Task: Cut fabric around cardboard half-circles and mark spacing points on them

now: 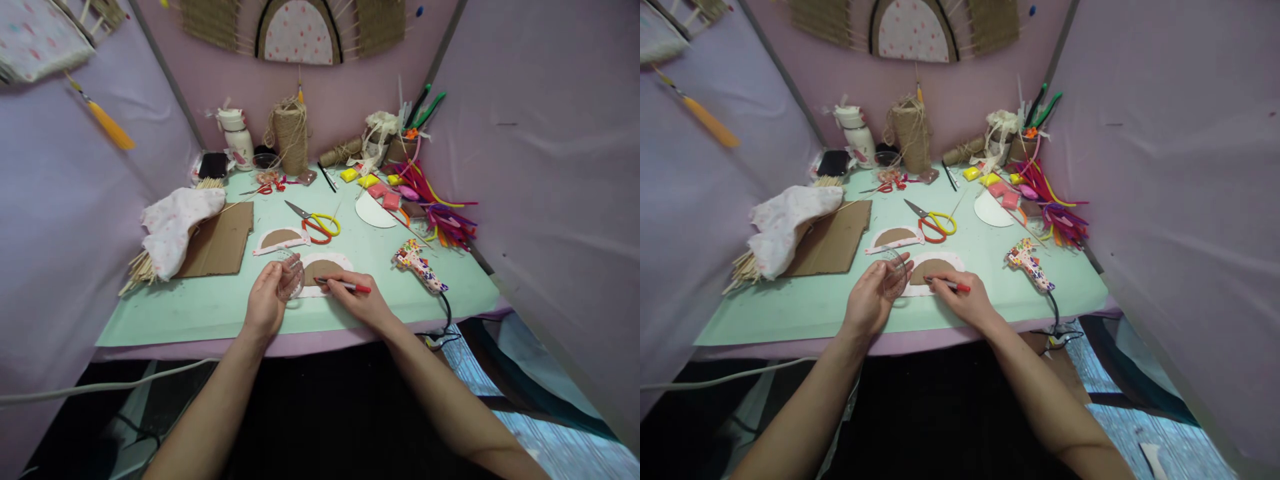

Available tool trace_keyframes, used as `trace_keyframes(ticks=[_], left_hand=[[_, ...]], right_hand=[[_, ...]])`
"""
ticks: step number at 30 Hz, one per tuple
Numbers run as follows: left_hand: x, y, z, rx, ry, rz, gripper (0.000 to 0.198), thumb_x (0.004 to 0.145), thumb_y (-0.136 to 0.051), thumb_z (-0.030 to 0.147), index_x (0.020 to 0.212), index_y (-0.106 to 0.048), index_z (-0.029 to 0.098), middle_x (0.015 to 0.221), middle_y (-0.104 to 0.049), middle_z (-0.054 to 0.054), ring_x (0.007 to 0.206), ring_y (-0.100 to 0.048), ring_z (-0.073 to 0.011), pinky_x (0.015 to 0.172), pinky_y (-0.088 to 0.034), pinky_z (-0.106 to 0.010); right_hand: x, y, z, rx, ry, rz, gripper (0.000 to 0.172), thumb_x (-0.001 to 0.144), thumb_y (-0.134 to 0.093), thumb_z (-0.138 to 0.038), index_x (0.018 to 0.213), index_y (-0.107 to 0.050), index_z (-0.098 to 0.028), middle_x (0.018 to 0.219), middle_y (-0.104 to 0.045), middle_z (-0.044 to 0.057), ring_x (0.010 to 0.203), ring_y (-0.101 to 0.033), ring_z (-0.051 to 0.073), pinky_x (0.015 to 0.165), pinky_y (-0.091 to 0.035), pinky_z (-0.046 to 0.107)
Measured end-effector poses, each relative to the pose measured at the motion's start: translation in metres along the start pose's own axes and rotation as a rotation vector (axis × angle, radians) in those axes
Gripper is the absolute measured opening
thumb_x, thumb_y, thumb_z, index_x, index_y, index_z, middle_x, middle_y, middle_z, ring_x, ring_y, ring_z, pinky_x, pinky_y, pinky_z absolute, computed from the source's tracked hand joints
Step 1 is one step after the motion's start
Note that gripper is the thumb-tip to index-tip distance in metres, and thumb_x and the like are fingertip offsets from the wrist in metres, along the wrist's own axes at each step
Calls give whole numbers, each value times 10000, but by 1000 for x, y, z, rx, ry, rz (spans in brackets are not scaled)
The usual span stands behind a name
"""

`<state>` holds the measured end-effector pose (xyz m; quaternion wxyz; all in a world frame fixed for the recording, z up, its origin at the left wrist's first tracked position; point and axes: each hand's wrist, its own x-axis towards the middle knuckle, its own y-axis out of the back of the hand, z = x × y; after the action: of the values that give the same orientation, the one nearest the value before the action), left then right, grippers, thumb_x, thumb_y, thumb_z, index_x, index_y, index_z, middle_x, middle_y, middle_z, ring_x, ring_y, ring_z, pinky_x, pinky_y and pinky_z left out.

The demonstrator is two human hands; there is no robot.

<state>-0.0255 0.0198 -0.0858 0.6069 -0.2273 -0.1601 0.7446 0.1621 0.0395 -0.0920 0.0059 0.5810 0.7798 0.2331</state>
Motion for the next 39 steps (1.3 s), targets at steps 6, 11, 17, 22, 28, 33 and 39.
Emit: trace_keyframes(ticks=[6, 11, 17, 22, 28, 33, 39], left_hand=[[2, 1, -2, -9, -5, 4, 330, 753, -756, 439, 750, -569, 168, 1183, -699, -105, 1092, -668, -247, 1037, -449, -426], [2, 2, -3, -15, -9, 11, 341, 734, -770, 439, 731, -568, 164, 1166, -705, -102, 1068, -676, -239, 1039, -445, -430], [1, -1, -1, -28, -29, 34, 330, 739, -765, 422, 694, -562, 166, 1072, -726, -104, 1142, -635, -235, 1048, -440, -408], [1, -2, -1, -15, -110, 47, 341, 736, -762, 442, 697, -576, 160, 973, -727, -90, 1091, -655, -235, 1005, -479, -402], [0, 0, -5, 81, -218, 116, 343, 758, -725, 476, 738, -564, 174, 873, -685, -32, 888, -684, -180, 771, -551, -296], [-1, 8, 7, 491, -383, 160, 275, 886, -574, 463, 888, -605, 190, 691, -585, 29, 561, -541, -95, 555, -463, -209], [8, 27, 39, 1241, -422, 107, 332, 882, -532, 409, 1090, -692, 204, 699, -667, -12, 631, -609, -178, 647, -470, -291]], right_hand=[[-1, 5, 0, 47, -11, -44, 224, 887, -596, -342, 849, -774, -211, 767, -770, 34, 720, -708, 190, 698, -550, 295], [-1, 9, 6, 202, -73, 179, 273, 926, -555, -400, 994, -729, -202, 717, -730, 19, 637, -639, 158, 616, -513, 276], [-4, 12, 8, 236, -67, 340, 310, 966, -486, -428, 1148, -625, -220, 615, -643, -33, 515, -523, 119, 536, -447, 242], [-6, 17, 13, 103, -44, 332, 207, 945, -535, -388, 972, -632, -207, 726, -703, 4, 626, -600, 139, 632, -485, 258], [-7, 13, 17, 6, 14, 280, 183, 959, -502, -354, 978, -617, -213, 833, -732, 31, 792, -688, 178, 746, -520, 292], [-9, 13, 18, -8, 46, 260, 326, 998, -400, -366, 1253, -530, -210, 824, -710, 14, 654, -647, 144, 687, -516, 278], [-9, 16, 17, -87, 73, 271, 266, 988, -425, -364, 1115, -595, -203, 816, -686, 26, 749, -654, 168, 740, -506, 291]])
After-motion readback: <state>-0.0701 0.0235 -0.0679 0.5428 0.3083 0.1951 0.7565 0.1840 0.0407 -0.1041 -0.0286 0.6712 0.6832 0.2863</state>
